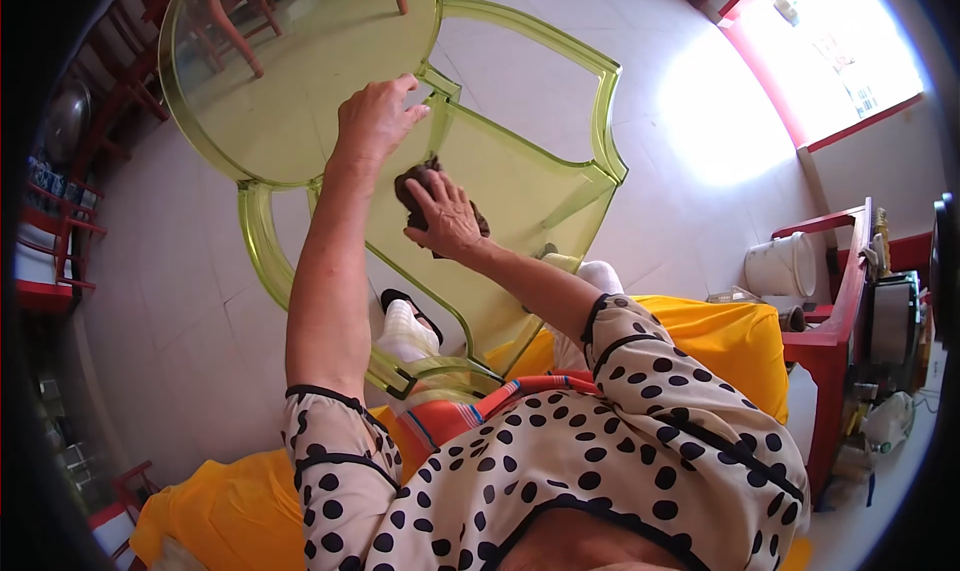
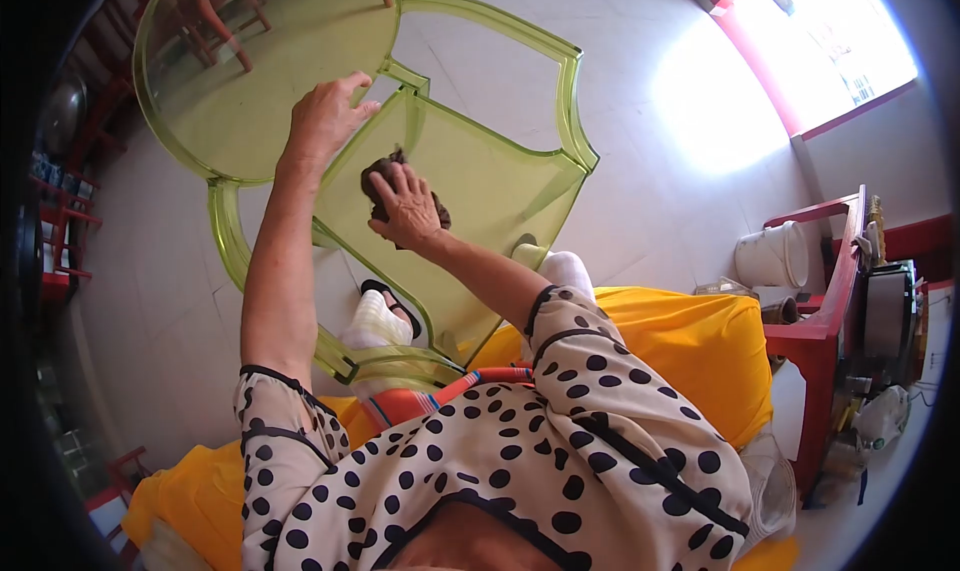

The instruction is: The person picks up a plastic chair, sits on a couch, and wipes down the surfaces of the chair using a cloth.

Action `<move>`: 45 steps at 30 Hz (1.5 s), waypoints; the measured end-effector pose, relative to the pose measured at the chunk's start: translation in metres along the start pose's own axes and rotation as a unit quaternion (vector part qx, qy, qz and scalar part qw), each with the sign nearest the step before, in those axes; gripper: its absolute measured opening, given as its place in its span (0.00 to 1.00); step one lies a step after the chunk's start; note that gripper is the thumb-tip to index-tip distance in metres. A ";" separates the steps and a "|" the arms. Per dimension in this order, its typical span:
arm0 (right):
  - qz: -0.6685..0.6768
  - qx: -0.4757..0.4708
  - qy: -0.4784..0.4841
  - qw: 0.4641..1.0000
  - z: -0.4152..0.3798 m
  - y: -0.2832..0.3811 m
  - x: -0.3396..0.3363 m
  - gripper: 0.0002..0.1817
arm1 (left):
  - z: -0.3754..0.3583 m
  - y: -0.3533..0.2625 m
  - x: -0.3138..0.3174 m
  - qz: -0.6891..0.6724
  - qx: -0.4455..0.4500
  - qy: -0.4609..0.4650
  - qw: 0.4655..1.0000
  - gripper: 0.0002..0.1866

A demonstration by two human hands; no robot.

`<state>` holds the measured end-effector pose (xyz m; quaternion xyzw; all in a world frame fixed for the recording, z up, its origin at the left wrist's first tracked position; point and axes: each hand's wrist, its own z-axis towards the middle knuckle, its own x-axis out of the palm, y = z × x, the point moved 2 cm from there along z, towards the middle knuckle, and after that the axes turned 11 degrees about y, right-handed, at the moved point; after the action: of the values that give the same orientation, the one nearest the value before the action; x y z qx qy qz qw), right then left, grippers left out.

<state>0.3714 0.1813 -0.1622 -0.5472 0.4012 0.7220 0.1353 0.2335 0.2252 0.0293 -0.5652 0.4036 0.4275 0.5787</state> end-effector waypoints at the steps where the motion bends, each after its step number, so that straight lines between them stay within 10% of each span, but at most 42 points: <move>1: -0.002 -0.037 -0.003 0.999 0.004 0.009 0.005 0.45 | -0.001 0.001 -0.001 0.004 -0.006 0.003 1.000 0.20; 8: 0.010 -0.121 -0.013 0.993 0.017 -0.043 -0.026 0.31 | 0.000 0.006 0.008 0.013 -0.012 0.035 0.999 0.21; 15: -0.052 0.042 -0.115 0.991 -0.020 -0.124 -0.088 0.28 | 0.001 0.005 0.010 -0.004 -0.026 0.050 0.998 0.21; 25: -0.054 0.054 -0.095 0.993 -0.105 -0.069 -0.073 0.31 | 0.000 0.009 0.002 0.004 -0.041 0.031 0.999 0.23; 45: -0.051 -0.033 -0.071 0.996 0.092 -0.081 -0.025 0.37 | -0.001 0.009 0.002 -0.019 -0.037 0.018 0.999 0.23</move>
<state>0.3692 0.3058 -0.1677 -0.5184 0.3378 0.7643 0.1816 0.2259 0.2243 0.0245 -0.6016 0.3869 0.4206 0.5581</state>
